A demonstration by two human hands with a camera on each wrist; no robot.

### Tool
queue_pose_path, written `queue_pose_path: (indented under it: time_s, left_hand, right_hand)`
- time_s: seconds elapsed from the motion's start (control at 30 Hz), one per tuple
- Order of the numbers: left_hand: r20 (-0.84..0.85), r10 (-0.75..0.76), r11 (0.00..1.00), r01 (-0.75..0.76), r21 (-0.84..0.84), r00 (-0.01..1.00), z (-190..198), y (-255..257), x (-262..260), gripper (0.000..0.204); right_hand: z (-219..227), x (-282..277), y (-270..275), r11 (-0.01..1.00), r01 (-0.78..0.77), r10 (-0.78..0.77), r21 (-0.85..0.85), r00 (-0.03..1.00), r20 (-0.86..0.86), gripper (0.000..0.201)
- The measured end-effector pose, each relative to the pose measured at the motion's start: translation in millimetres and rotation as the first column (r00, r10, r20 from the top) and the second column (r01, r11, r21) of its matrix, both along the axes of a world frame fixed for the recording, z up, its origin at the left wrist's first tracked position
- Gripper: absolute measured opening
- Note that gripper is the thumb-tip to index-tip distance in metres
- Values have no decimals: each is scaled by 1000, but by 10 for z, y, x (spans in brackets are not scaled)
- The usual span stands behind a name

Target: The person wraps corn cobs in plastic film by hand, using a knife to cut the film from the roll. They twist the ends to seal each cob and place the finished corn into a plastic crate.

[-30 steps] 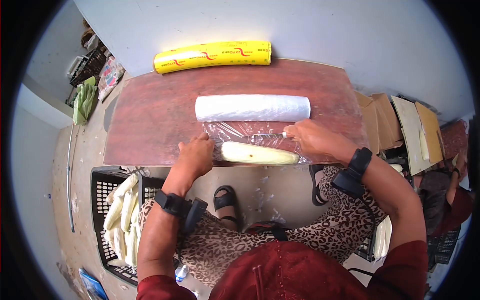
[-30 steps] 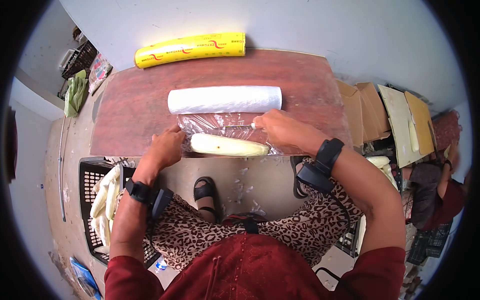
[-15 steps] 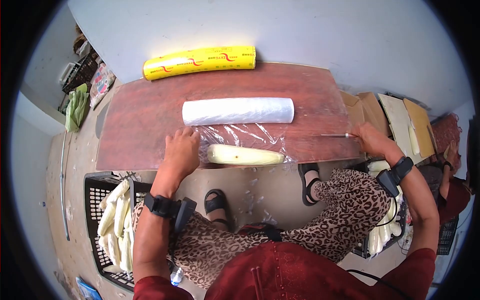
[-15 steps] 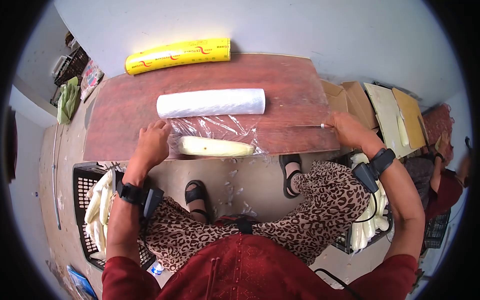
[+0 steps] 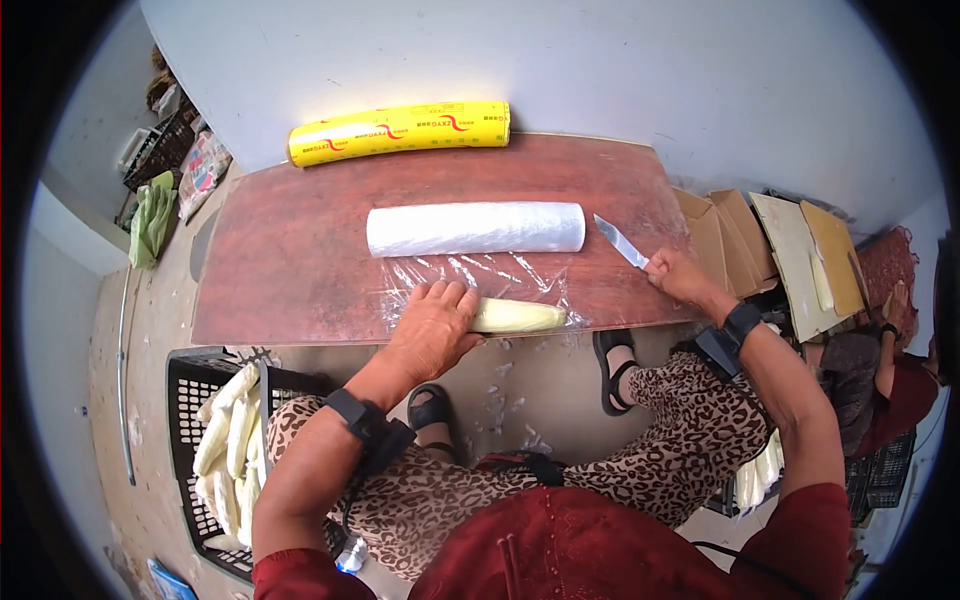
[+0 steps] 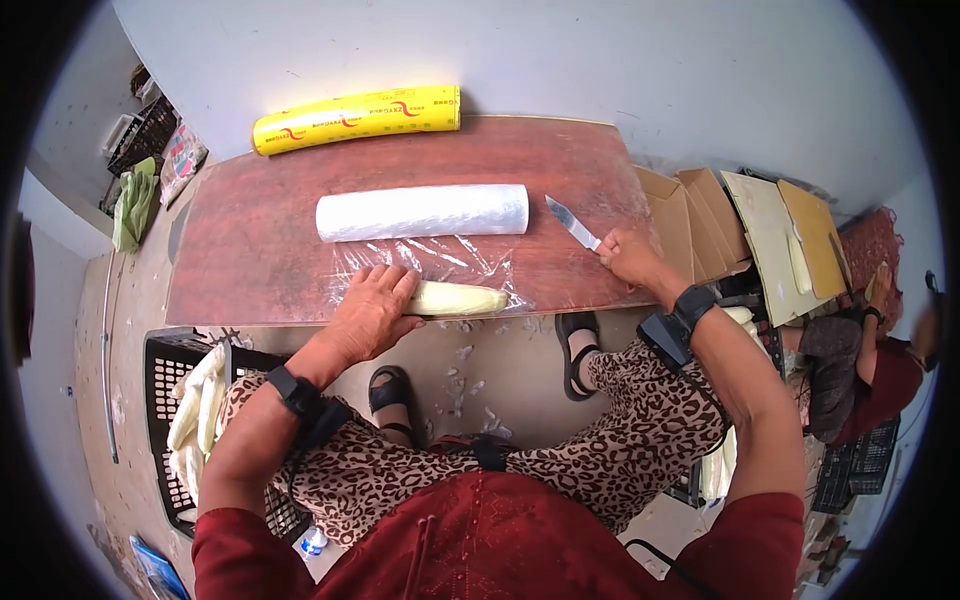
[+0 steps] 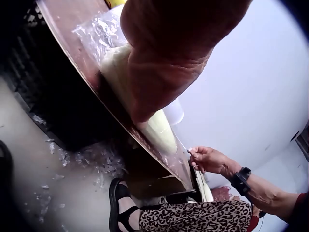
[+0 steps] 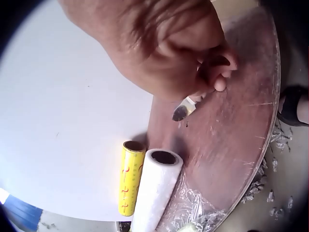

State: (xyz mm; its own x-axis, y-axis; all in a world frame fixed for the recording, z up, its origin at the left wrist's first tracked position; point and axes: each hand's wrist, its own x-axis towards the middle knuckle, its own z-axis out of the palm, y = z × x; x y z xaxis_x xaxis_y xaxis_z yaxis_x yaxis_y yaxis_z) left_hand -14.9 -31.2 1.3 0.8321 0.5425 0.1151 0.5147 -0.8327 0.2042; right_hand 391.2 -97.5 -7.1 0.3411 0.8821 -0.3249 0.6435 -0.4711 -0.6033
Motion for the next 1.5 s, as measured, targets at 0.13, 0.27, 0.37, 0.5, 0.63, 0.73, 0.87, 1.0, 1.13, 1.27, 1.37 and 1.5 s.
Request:
queue_pose_path:
  time_s: [0.13, 0.27, 0.37, 0.5, 0.63, 0.73, 0.87, 1.0, 1.13, 1.27, 1.37, 1.5]
  left_hand:
    - [-4, 17, 999, -17, 34, 1000, -26, 17, 40, 49]
    - [-50, 31, 1000, -31, 4, 998, 17, 32, 69, 51]
    - [-55, 40, 999, -40, 10, 998, -15, 61, 91, 53]
    - [-30, 69, 997, -68, 37, 997, -38, 65, 107, 52]
    - [-36, 101, 995, -101, 3, 994, 11, 42, 106, 48]
    - [-54, 100, 994, -103, -48, 994, 18, 45, 88, 47]
    - [-52, 61, 998, -62, -31, 997, 3, 22, 68, 47]
    - [-27, 29, 999, -28, 35, 999, -18, -4, 54, 50]
    - [-29, 32, 996, -30, 85, 999, -46, -20, 83, 50]
    - [-64, 32, 995, -25, 101, 997, -4, -51, 103, 56]
    - [-85, 56, 996, -50, 68, 995, 45, -46, 131, 61]
    - [-82, 35, 998, -31, 47, 996, 49, 26, 151, 56]
  right_hand:
    - [10, -94, 22, 993, -115, 119, -34, 964, 237, 19]
    - [306, -591, 76, 935, -306, 210, 180, 885, 415, 39]
    - [397, -1208, 38, 755, -621, 518, 210, 762, 388, 47]
    - [274, -1666, 59, 663, -746, 664, -57, 551, 506, 47]
    - [184, -1733, 137, 680, -731, 677, -56, 596, 432, 39]
    - [226, -1763, 140, 711, -700, 671, -65, 648, 360, 38]
    - [216, -1780, 119, 721, -687, 675, -91, 666, 319, 37]
    - [303, -1804, 170, 679, -706, 717, -202, 579, 387, 37]
    - [473, -1867, 360, 670, -740, 623, 60, 604, 498, 45]
    - [399, -1884, 775, 598, -734, 426, 322, 631, 648, 58]
    - [363, -1879, 989, 652, -744, 495, 149, 566, 659, 68]
    - [256, -1900, 1136, 664, -746, 538, 54, 526, 658, 60]
